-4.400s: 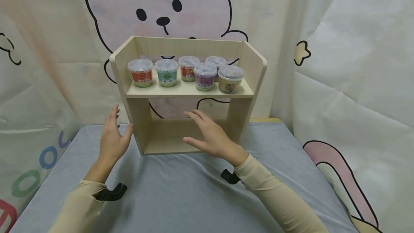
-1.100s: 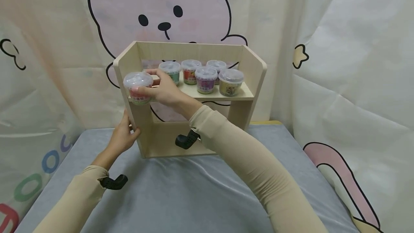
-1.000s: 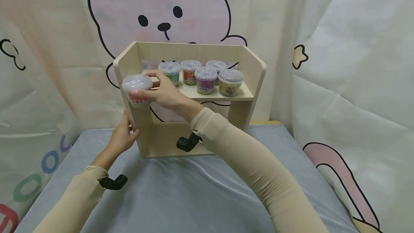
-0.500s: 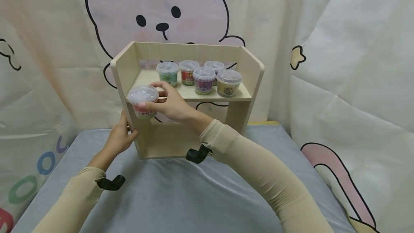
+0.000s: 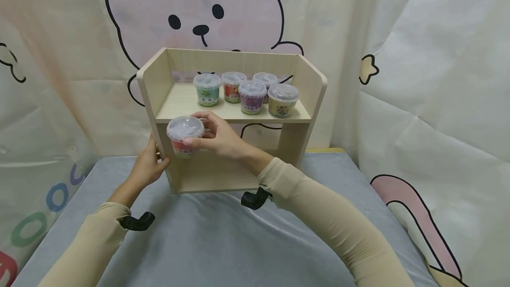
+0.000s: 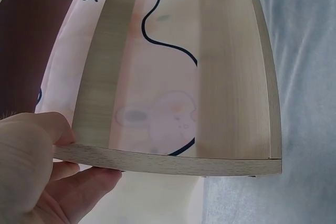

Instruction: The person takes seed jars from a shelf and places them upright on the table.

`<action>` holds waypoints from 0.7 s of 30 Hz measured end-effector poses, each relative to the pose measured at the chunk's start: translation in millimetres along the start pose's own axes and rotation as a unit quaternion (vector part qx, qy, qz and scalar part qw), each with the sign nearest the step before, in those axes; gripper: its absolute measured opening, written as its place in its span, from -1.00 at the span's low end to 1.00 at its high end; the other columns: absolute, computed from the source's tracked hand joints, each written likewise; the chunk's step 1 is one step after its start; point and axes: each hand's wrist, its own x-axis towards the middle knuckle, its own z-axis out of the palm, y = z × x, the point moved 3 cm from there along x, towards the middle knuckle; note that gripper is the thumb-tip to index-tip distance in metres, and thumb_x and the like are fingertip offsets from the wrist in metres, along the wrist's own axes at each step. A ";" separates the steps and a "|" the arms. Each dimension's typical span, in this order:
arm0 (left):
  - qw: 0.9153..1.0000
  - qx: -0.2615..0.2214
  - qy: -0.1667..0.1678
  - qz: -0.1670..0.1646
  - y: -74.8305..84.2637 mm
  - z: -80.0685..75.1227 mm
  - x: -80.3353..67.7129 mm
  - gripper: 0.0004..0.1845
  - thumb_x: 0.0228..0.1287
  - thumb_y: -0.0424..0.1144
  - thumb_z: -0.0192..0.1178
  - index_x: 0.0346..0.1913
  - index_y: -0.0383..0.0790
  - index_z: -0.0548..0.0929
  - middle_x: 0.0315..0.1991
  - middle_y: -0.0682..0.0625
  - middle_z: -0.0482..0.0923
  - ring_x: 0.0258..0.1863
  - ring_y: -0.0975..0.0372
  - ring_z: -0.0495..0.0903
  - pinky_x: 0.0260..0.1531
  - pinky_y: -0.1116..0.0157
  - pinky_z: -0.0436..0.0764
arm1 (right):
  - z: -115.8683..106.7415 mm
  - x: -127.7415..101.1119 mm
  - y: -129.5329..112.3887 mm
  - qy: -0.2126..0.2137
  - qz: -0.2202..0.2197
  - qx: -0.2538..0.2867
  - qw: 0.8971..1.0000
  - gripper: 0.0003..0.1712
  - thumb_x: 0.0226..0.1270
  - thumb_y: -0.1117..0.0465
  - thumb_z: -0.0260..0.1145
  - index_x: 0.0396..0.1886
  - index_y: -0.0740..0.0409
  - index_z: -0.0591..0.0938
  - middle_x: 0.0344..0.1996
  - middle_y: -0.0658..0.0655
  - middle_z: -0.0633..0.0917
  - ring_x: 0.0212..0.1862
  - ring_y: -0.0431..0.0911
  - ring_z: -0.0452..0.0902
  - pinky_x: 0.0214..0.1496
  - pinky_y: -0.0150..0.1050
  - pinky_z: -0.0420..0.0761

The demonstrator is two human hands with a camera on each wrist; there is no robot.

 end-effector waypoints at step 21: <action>1.000 0.003 -0.011 -0.005 -0.3 0.6 -0.7 -0.08 0.28 -0.47 0.10 0.59 -0.15 -0.16 0.20 -0.64 0.45 0.04 -0.44 0.60 -0.08 -0.29 0.69 | 15.2 -14.1 48.8 0.003 0.020 0.033 0.999 -0.31 0.32 0.41 0.35 0.40 0.20 0.31 0.25 0.28 0.53 0.19 -0.05 0.58 0.24 -0.32 0.65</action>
